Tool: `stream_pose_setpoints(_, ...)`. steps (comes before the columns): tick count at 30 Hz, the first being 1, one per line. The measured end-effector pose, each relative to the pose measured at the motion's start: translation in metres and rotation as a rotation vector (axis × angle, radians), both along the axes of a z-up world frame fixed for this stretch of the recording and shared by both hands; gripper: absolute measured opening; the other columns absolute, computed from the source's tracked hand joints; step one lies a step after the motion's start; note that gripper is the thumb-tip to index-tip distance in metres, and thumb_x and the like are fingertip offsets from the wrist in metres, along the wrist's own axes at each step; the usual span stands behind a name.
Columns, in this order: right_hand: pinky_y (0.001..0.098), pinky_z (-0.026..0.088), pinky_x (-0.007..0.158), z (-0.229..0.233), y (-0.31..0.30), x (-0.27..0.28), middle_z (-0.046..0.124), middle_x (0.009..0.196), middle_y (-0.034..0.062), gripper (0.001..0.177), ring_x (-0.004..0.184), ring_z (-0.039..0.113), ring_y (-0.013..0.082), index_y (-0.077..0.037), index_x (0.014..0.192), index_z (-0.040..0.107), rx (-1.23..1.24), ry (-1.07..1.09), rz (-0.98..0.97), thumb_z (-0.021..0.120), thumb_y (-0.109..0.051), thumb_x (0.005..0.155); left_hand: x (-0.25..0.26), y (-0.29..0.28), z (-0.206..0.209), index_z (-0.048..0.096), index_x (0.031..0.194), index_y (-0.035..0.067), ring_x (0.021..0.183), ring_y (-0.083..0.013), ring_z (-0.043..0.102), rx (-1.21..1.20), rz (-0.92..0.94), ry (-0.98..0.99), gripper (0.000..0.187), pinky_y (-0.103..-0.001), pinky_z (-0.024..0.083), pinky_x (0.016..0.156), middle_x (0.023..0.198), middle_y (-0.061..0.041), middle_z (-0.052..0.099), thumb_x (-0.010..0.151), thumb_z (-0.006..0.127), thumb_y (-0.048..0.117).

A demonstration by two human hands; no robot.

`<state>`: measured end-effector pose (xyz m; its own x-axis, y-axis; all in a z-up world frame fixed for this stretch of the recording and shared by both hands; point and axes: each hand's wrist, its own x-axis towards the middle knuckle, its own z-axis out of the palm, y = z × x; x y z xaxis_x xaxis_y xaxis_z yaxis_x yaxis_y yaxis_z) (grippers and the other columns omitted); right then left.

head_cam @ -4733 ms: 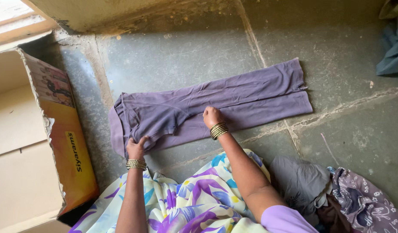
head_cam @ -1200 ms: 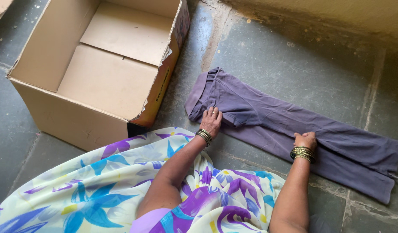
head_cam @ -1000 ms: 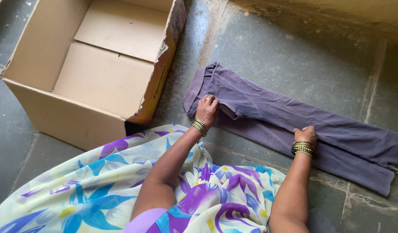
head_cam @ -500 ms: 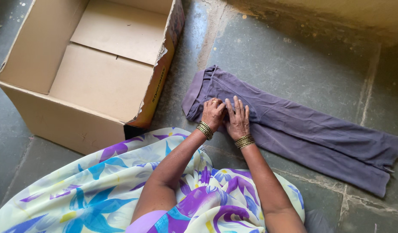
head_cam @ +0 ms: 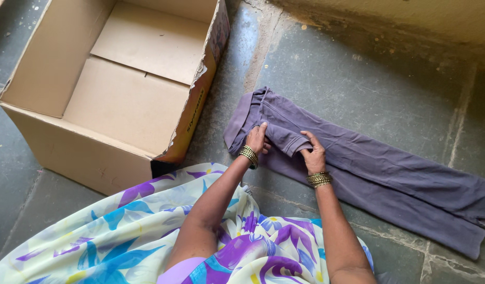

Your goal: The person folds a purple shirt on the floor, smoothing and aligning it into a compact rectangle. The person then folds a second gray shirt using the same method and places it beside the first.

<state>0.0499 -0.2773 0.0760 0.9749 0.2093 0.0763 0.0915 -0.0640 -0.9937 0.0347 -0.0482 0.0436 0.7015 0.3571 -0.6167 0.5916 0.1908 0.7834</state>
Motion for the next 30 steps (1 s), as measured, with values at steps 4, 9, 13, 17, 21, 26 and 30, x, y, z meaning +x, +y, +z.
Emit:
stream_pose_setpoints(4, 0.0266, 0.053, 0.092, 0.019, 0.001, -0.006, 0.076, 0.108, 0.0005, 0.027, 0.102, 0.07, 0.0119, -0.009, 0.114, 0.075, -0.037, -0.099, 0.193, 0.068, -0.001, 0.09, 0.04, 0.0, -0.033, 0.063, 0.106, -0.003, 0.074, -0.0244, 0.067, 0.394, 0.131, -0.25, 0.046, -0.038, 0.056, 0.068, 0.092, -0.019, 0.07, 0.083, 0.077, 0.033)
stream_pose_setpoints(9, 0.0341, 0.049, 0.081, 0.021, -0.009, -0.002, 0.063, 0.081, 0.005, 0.021, 0.083, 0.062, 0.0222, -0.013, 0.099, 0.081, -0.448, -0.27, 0.398, 0.08, -0.019, 0.079, 0.059, 0.031, -0.065, 0.069, 0.092, -0.003, 0.073, -0.0164, 0.063, 0.078, 0.253, -0.466, 0.028, -0.032, 0.054, 0.069, 0.084, -0.011, 0.07, 0.072, 0.077, 0.014)
stream_pose_setpoints(13, 0.0409, 0.043, 0.092, 0.019, -0.002, -0.013, 0.067, 0.093, 0.0032, 0.016, 0.097, 0.061, 0.024, -0.015, 0.088, 0.08, -0.679, -0.34, 0.514, 0.079, -0.024, 0.075, 0.04, 0.051, -0.066, 0.07, 0.081, -0.002, 0.072, -0.0219, 0.068, 0.459, 0.092, -0.168, 0.018, -0.039, 0.057, 0.07, 0.076, -0.015, 0.073, 0.076, 0.065, 0.014)
stream_pose_setpoints(17, 0.0406, 0.039, 0.097, 0.023, 0.011, -0.02, 0.068, 0.099, 0.0017, 0.024, 0.103, 0.06, 0.0242, -0.016, 0.1, 0.075, -0.697, -0.375, 0.494, 0.074, -0.016, 0.076, 0.046, 0.05, -0.044, 0.071, 0.084, 0.002, 0.082, -0.0336, 0.072, 0.664, 0.164, -0.069, 0.029, -0.043, 0.056, 0.08, 0.084, -0.02, 0.075, 0.079, 0.07, 0.03)
stream_pose_setpoints(21, 0.0403, 0.038, 0.095, 0.024, 0.01, -0.023, 0.065, 0.093, 0.0036, 0.041, 0.098, 0.058, 0.0247, -0.022, 0.115, 0.077, -0.714, -0.316, 0.531, 0.069, -0.01, 0.076, 0.092, 0.05, -0.026, 0.071, 0.09, 0.0, 0.088, -0.0407, 0.07, 0.733, 0.107, -0.047, 0.05, -0.048, 0.053, 0.08, 0.089, -0.024, 0.072, 0.079, 0.078, 0.048)
stream_pose_setpoints(26, 0.0397, 0.037, 0.094, 0.01, 0.006, -0.018, 0.062, 0.088, 0.0048, 0.032, 0.094, 0.058, 0.0231, -0.024, 0.107, 0.08, -0.753, -0.317, 0.599, 0.072, -0.017, 0.077, 0.142, 0.07, -0.035, 0.078, 0.095, 0.003, 0.091, -0.0306, 0.075, 0.577, -0.003, -0.037, 0.037, -0.04, 0.057, 0.085, 0.095, -0.019, 0.077, 0.078, 0.079, 0.037)
stream_pose_setpoints(30, 0.0373, 0.038, 0.099, -0.006, -0.006, -0.011, 0.065, 0.092, 0.0014, 0.018, 0.098, 0.06, 0.0197, -0.021, 0.102, 0.078, -0.648, -0.284, 0.621, 0.065, -0.024, 0.09, 0.157, 0.076, -0.063, 0.08, 0.097, 0.007, 0.089, -0.0247, 0.078, 0.52, 0.151, -0.161, 0.024, -0.035, 0.059, 0.085, 0.095, -0.014, 0.08, 0.075, 0.077, 0.016)
